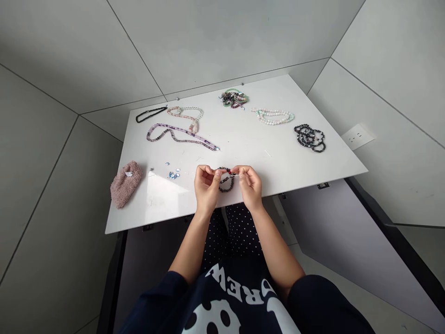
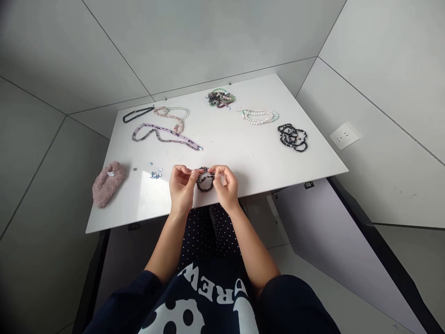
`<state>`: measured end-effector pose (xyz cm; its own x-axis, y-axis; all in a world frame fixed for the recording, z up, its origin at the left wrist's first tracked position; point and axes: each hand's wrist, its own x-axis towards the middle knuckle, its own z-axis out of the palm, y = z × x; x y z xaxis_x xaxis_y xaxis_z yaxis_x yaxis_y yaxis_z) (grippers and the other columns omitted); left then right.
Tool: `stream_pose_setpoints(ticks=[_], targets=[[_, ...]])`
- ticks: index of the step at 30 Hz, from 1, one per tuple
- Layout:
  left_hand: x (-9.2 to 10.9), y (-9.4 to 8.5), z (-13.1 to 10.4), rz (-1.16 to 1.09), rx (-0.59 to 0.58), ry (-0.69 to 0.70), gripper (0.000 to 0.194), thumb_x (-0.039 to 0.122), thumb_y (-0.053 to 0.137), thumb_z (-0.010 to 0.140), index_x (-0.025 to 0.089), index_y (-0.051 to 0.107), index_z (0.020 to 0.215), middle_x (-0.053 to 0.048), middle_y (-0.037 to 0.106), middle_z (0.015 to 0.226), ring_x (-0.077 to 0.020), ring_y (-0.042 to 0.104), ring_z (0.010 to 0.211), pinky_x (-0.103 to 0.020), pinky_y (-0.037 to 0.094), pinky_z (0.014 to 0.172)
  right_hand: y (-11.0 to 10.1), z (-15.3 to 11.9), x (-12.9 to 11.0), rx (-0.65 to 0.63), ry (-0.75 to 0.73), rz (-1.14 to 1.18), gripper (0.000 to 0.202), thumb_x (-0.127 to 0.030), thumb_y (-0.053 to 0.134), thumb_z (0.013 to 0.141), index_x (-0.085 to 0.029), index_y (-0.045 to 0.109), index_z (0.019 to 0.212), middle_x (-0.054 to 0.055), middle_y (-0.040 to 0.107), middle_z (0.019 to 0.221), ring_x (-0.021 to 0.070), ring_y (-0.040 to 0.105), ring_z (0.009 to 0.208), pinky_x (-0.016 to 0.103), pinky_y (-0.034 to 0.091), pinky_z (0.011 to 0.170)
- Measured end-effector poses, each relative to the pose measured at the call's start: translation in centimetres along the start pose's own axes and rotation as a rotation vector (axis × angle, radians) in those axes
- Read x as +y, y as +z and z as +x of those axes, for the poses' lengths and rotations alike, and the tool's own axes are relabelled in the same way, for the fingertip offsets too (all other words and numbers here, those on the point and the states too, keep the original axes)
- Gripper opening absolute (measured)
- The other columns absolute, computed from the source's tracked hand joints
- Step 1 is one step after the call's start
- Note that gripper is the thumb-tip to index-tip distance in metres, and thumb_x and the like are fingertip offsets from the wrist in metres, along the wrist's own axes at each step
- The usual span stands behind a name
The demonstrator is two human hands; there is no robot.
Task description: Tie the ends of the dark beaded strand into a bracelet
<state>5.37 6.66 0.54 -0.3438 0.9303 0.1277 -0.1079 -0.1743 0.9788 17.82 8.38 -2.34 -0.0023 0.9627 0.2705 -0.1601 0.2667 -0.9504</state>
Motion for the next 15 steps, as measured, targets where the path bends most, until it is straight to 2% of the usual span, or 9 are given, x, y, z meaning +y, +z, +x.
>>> stream_pose_setpoints(ticks=[2,7,15], targets=[[0.17,-0.12,0.13,-0.038,-0.015,-0.02,0.038,0.039,0.075,0.084,0.023,0.042,0.086,0.004,0.055,0.074,-0.0183,0.073,0.091,-0.032,0.056,0.082,-0.32,0.2,-0.01,-0.043,0.026,0.065,0.021,-0.041,0.049,0.097,-0.023,0.053,0.087,0.008,0.07,0.097,0.0218,0.067,0.098,0.044,0.053,0.095],[0.56,-0.28,0.32,-0.118,-0.073,-0.122,0.043,0.044,0.076,0.082,0.023,0.038,0.085,0.004,0.052,0.074,-0.0176,0.073,0.079,-0.023,0.051,0.055,-0.67,0.44,0.11,-0.094,0.042,0.122,0.025,-0.047,0.047,0.097,-0.024,0.049,0.086,0.005,0.068,0.084,0.0211,0.066,0.088,0.044,0.054,0.089],[0.39,-0.95,0.98,-0.043,-0.156,-0.098,0.042,0.045,0.073,0.084,0.025,0.036,0.082,0.005,0.053,0.066,-0.0127,0.064,0.06,-0.029,0.056,0.057,-0.45,0.09,0.41,-0.139,0.048,0.052,0.026,-0.046,0.052,0.096,-0.023,0.046,0.085,0.001,0.06,0.078,0.0157,0.056,0.074,0.032,0.047,0.071]])
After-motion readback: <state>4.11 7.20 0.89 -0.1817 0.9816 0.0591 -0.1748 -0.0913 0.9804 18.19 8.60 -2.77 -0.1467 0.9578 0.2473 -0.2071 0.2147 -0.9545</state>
